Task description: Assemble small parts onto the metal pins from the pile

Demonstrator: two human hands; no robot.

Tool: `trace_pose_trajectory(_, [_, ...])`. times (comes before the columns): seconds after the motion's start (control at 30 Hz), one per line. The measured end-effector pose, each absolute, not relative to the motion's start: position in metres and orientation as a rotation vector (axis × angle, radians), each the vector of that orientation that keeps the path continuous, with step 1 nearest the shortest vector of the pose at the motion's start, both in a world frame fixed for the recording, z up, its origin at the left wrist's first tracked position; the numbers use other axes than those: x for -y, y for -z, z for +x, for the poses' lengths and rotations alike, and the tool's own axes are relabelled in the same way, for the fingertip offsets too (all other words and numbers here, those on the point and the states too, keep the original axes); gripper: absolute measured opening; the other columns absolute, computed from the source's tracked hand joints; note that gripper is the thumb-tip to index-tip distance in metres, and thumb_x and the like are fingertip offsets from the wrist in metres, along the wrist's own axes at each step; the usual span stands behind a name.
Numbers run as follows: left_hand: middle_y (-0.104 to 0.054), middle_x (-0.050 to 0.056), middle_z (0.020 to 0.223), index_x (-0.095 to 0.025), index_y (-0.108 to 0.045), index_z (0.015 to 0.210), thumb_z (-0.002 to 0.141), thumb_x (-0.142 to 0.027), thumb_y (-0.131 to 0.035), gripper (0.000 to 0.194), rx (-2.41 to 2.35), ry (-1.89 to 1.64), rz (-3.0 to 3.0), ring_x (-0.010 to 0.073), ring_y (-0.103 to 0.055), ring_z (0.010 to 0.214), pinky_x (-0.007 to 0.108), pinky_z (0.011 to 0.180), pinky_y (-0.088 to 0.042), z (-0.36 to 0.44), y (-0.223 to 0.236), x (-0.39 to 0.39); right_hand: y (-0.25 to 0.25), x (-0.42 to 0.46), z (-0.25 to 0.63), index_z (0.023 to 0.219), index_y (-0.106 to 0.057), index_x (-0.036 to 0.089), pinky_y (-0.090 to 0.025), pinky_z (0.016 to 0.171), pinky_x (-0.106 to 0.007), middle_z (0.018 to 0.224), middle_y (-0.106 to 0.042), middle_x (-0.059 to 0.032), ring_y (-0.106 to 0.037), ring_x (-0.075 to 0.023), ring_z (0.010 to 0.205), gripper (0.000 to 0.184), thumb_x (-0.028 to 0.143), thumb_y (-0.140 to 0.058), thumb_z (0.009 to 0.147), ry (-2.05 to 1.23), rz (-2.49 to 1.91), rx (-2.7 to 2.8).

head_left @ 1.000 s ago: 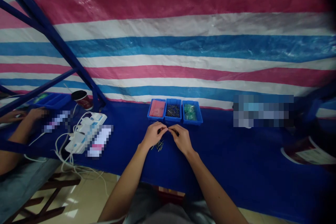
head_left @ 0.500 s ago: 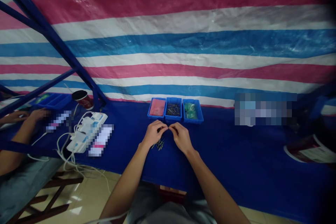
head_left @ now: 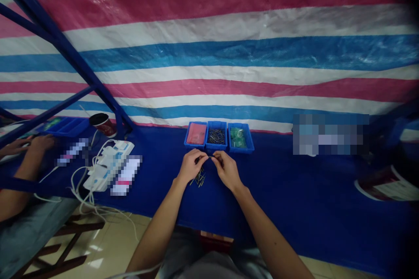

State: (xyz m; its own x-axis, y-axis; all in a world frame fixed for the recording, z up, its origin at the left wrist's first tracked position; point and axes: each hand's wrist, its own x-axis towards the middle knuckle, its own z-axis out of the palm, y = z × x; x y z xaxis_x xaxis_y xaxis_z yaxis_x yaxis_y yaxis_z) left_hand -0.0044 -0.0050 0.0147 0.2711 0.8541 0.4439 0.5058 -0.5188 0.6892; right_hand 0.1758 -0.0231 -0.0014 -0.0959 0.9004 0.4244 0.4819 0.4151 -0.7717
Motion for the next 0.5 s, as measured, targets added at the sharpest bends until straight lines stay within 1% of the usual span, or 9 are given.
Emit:
trace_pose_trajectory(0.07, [-0.061,0.003,0.074,-0.018,-0.07,0.087,0.094,-0.036,-0.057,0.024,-1.22,-1.139,2.142,0.014,-0.055,0.069,0.025,0.065,-0.042,-0.0046,-0.0142,0.005,0.0004,0.0236,0.1754,0.106,-0.061,0.022,-0.046,0.069,-0.028,0.089,-0.065,-0.0046,-0.061,-0.0181,0.076,0.018,0.033,-0.05,0.098,-0.556,-1.172,1.751])
trace_pose_trajectory(0.17, [-0.061,0.003,0.073,-0.018,-0.07,0.086,0.094,-0.034,-0.058,0.022,-1.208,-1.129,2.157,0.0139,-0.055,0.069,0.025,0.065,-0.042,-0.0043,-0.0131,0.0047,0.0002,0.0236,0.1742,0.097,-0.063,0.022,-0.046,0.071,-0.029,0.088,-0.064,-0.0049,-0.061,-0.0188,0.078,0.017,0.029,-0.047,0.099,-0.549,-1.141,1.791])
trace_pose_trajectory(0.27, [-0.061,0.002,0.073,-0.018,-0.07,0.085,0.094,-0.032,-0.059,0.02,-1.206,-1.117,2.163,0.0137,-0.055,0.07,0.025,0.066,-0.042,-0.0038,-0.0126,0.0045,0.0001,0.0232,0.1739,0.094,-0.063,0.022,-0.046,0.071,-0.029,0.087,-0.064,-0.0043,-0.061,-0.0186,0.079,0.018,0.027,-0.046,0.099,-0.549,-1.143,1.788])
trace_pose_trajectory(0.5, [-0.062,0.003,0.074,-0.017,-0.07,0.085,0.095,-0.035,-0.057,0.024,-1.2,-1.114,2.144,0.0141,-0.055,0.071,0.026,0.067,-0.042,-0.0033,-0.0122,0.0046,0.0003,0.0229,0.1749,0.092,-0.061,0.022,-0.044,0.072,-0.028,0.087,-0.065,-0.0036,-0.062,-0.0183,0.08,0.018,0.029,-0.046,0.1,-0.565,-1.161,1.786])
